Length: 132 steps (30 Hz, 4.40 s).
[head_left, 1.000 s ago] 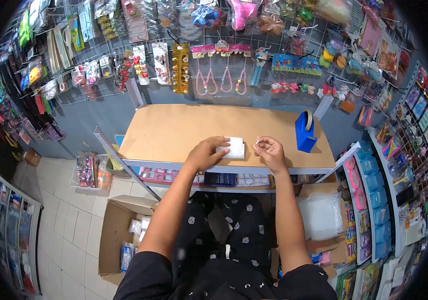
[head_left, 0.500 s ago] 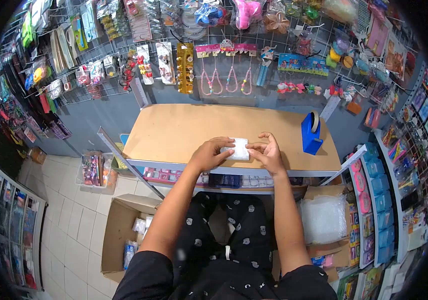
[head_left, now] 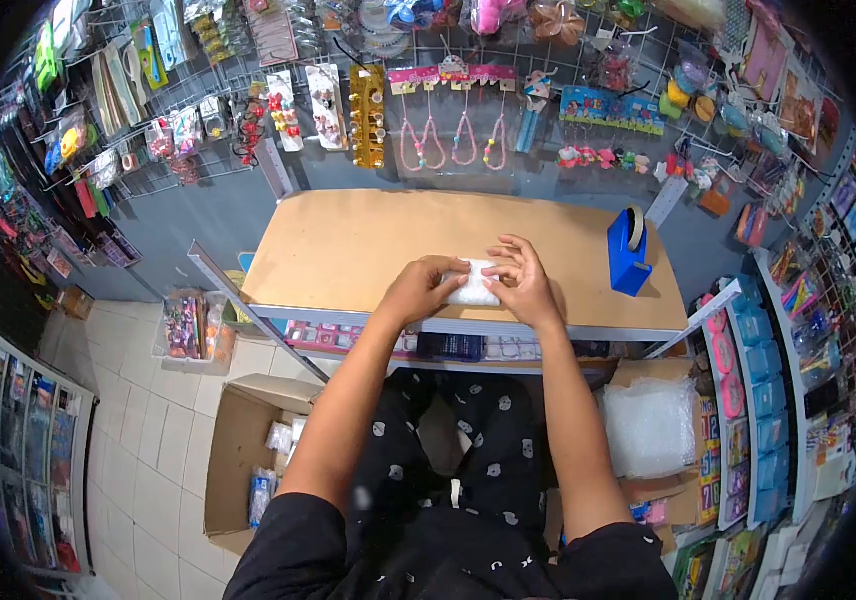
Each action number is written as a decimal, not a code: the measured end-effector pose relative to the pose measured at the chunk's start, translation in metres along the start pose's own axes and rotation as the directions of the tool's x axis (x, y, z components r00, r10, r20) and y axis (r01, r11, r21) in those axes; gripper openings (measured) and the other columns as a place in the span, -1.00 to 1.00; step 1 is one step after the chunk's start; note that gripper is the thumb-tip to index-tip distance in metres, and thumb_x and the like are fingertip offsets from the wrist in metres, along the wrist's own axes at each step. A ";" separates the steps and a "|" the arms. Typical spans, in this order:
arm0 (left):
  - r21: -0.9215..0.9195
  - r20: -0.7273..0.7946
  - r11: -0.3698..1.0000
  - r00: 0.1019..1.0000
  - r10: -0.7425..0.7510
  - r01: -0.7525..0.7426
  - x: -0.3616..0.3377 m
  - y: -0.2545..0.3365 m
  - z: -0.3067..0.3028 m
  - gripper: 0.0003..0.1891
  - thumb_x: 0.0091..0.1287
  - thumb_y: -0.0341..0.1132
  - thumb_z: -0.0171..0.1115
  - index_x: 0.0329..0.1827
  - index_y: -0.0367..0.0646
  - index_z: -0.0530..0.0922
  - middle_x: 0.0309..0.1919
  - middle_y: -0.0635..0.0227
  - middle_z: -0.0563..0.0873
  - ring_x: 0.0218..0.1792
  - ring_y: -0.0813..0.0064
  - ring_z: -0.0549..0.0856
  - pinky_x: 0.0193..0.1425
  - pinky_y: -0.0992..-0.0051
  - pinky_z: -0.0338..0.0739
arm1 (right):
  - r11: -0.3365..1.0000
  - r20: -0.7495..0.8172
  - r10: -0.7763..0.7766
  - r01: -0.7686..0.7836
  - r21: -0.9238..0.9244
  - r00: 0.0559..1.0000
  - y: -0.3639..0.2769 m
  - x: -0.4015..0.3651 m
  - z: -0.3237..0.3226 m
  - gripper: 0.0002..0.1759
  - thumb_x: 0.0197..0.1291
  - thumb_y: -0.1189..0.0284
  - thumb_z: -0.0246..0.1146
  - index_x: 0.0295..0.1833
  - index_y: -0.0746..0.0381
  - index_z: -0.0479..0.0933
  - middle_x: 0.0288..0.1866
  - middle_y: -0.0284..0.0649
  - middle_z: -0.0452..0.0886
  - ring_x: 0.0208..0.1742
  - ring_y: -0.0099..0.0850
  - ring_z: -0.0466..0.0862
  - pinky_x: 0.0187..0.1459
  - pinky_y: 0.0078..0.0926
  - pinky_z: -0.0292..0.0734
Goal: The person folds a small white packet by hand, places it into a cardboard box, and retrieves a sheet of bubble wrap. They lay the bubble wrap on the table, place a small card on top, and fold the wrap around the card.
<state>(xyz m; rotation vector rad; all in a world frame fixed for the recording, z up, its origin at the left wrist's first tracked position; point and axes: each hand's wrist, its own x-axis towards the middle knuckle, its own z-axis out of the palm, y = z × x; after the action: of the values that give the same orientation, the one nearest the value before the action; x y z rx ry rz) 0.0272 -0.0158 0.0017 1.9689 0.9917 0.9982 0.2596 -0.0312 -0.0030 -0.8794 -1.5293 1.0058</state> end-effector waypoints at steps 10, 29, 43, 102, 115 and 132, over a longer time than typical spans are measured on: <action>0.069 -0.112 0.998 0.994 -0.003 0.011 -0.002 0.010 0.007 -0.74 0.43 -0.29 0.44 0.11 -0.18 0.73 -0.12 0.18 0.82 -0.25 0.38 0.72 -0.11 0.36 0.62 | 1.000 0.012 -0.013 0.013 -0.006 1.000 0.000 -0.005 0.004 -0.24 0.27 0.74 0.39 0.53 0.25 0.27 0.20 -0.03 0.71 0.25 -0.36 0.71 0.28 -0.38 0.60; 0.098 -0.067 0.982 0.984 0.165 -0.158 -0.005 0.010 0.004 -0.79 0.42 -0.50 0.39 0.06 -0.16 0.62 0.20 0.18 0.78 0.05 0.37 0.80 0.09 0.36 0.70 | 0.994 0.035 0.004 0.000 -0.109 0.999 -0.005 -0.005 0.002 -0.25 0.33 0.65 0.41 0.58 0.26 0.28 0.08 -0.17 0.82 0.12 -0.52 0.69 0.24 -0.47 0.54; 0.149 -0.093 0.956 0.959 0.268 -0.252 -0.008 0.013 0.004 -0.53 0.34 -0.57 0.41 0.33 -0.08 0.70 0.23 0.12 0.79 0.25 0.11 0.74 0.37 0.24 0.61 | 0.997 0.066 -0.016 0.021 -0.074 0.998 0.004 -0.003 -0.001 -0.15 0.25 0.71 0.43 0.61 0.28 0.23 0.14 -0.04 0.79 0.22 -0.40 0.70 0.36 -0.39 0.53; -0.009 -0.103 1.000 0.994 -0.028 0.027 -0.003 0.006 0.002 -0.79 0.43 -0.33 0.48 -0.02 -0.30 0.80 -0.18 0.25 0.88 -0.35 0.60 0.74 -0.21 0.49 0.65 | 0.693 0.662 0.577 0.142 -0.706 0.478 -0.069 0.127 -0.010 -0.72 0.37 0.28 0.50 -0.24 0.28 0.67 -0.36 -0.36 0.75 -0.30 -0.59 0.62 -0.24 -0.44 0.54; -0.038 -0.135 0.999 0.991 0.016 -0.021 -0.003 0.006 0.002 -0.78 0.38 -0.32 0.48 -0.07 -0.33 0.80 -0.24 0.13 0.86 -0.38 0.41 0.76 -0.19 0.40 0.66 | 0.574 0.621 0.708 0.239 -0.784 0.337 -0.073 0.142 0.010 -0.76 0.24 0.38 0.58 -0.38 0.22 0.68 -0.41 -0.39 0.74 -0.29 -0.56 0.74 -0.26 -0.47 0.61; -0.015 -0.123 1.000 0.992 0.012 -0.014 -0.003 0.006 0.000 -0.79 0.40 -0.32 0.49 -0.06 -0.31 0.81 -0.12 0.16 0.88 -0.26 0.49 0.79 -0.10 0.43 0.68 | 0.297 0.524 0.612 0.442 -0.847 0.593 -0.091 0.129 0.025 -0.56 -0.11 0.19 0.74 -0.28 0.25 0.74 -0.30 -0.13 0.82 -0.27 -0.23 0.79 -0.22 -0.24 0.65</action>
<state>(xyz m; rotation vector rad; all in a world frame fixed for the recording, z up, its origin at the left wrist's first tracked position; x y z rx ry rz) 0.0282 -0.0208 0.0052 1.9222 1.0360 1.1426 0.2107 0.0489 0.1259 -1.4562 -3.1570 0.3636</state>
